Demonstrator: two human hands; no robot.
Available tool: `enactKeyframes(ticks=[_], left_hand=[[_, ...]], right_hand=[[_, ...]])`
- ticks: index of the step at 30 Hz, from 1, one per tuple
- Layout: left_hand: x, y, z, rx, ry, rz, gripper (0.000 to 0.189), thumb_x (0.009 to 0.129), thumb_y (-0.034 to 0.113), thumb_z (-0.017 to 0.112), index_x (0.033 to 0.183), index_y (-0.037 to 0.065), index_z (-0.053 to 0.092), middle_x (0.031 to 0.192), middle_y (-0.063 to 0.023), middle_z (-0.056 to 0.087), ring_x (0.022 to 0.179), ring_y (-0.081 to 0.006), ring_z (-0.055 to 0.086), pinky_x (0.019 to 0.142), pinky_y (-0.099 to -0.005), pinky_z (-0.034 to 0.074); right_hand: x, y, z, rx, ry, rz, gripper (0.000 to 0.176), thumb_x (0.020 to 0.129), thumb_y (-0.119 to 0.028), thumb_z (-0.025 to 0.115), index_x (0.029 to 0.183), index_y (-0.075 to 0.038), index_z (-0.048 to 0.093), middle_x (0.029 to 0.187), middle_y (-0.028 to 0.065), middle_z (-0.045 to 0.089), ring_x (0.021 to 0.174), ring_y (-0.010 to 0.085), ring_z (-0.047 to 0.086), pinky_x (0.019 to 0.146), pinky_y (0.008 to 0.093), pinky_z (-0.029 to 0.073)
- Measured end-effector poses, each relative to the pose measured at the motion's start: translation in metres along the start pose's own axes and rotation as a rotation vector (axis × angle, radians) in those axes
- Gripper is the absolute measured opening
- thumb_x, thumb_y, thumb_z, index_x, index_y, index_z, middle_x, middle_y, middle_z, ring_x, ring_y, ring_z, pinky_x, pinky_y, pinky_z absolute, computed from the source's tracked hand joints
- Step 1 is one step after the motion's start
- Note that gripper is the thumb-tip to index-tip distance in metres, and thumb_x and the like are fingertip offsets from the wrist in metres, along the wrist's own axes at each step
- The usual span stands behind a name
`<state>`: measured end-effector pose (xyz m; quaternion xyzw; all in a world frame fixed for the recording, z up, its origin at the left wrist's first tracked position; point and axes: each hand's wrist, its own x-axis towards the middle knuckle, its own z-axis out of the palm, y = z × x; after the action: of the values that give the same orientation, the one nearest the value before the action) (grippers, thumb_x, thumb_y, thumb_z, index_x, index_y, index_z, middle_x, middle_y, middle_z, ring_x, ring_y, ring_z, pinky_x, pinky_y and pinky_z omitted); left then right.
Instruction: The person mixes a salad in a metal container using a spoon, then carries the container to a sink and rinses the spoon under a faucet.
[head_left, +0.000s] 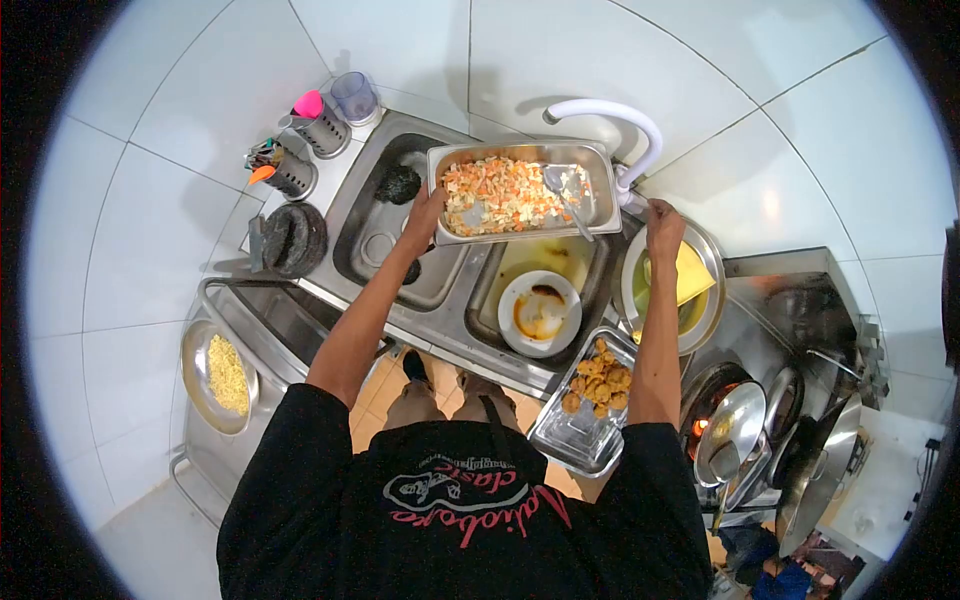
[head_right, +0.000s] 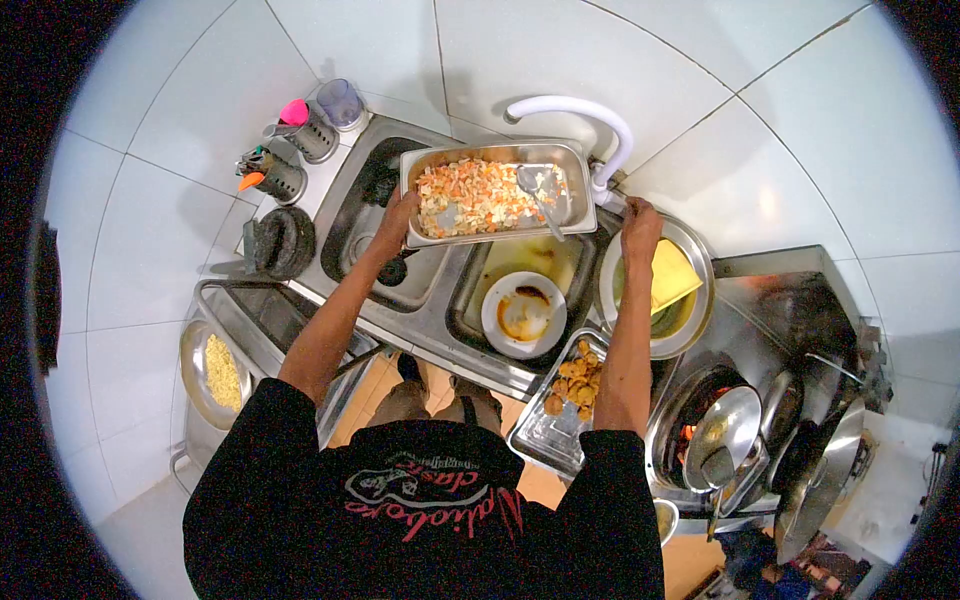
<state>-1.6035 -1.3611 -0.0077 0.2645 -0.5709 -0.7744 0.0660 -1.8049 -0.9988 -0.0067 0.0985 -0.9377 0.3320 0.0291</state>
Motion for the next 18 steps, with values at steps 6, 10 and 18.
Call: enactKeyframes(ticks=[6,10,18], left_hand=[[0.0071,-0.0027,0.0014,-0.037,0.012,-0.010,0.057,0.090,0.022,0.048,0.141,0.001,0.032,0.124,-0.0086,0.052,0.108,-0.0160,0.054,0.092,-0.0290,0.044],[0.0050,0.0013,0.0049,-0.037,0.029,-0.010,0.058,0.089,0.019,0.048,0.142,0.001,0.030,0.124,-0.0089,0.052,0.107,-0.0158,0.054,0.090,-0.0288,0.045],[0.0069,0.0008,0.0024,-0.050,0.041,-0.037,0.056,0.089,0.017,0.048,0.140,0.002,0.033,0.119,-0.0079,0.054,0.102,-0.0154,0.055,0.087,-0.0283,0.046]], right_hand=[[-0.0025,0.0047,0.0006,-0.013,-0.018,-0.018,0.020,0.082,-0.005,0.060,0.099,-0.001,0.069,0.092,0.0239,0.066,0.087,0.0386,0.065,0.078,0.0418,0.050],[-0.0046,-0.0006,-0.0025,0.014,-0.050,0.050,0.018,0.083,-0.007,0.060,0.098,-0.001,0.069,0.091,0.0236,0.066,0.085,0.0374,0.065,0.077,0.0412,0.050],[-0.0035,0.0026,-0.0005,0.007,-0.040,0.018,0.017,0.083,-0.007,0.061,0.097,-0.001,0.069,0.089,0.0222,0.067,0.084,0.0357,0.066,0.077,0.0403,0.051]])
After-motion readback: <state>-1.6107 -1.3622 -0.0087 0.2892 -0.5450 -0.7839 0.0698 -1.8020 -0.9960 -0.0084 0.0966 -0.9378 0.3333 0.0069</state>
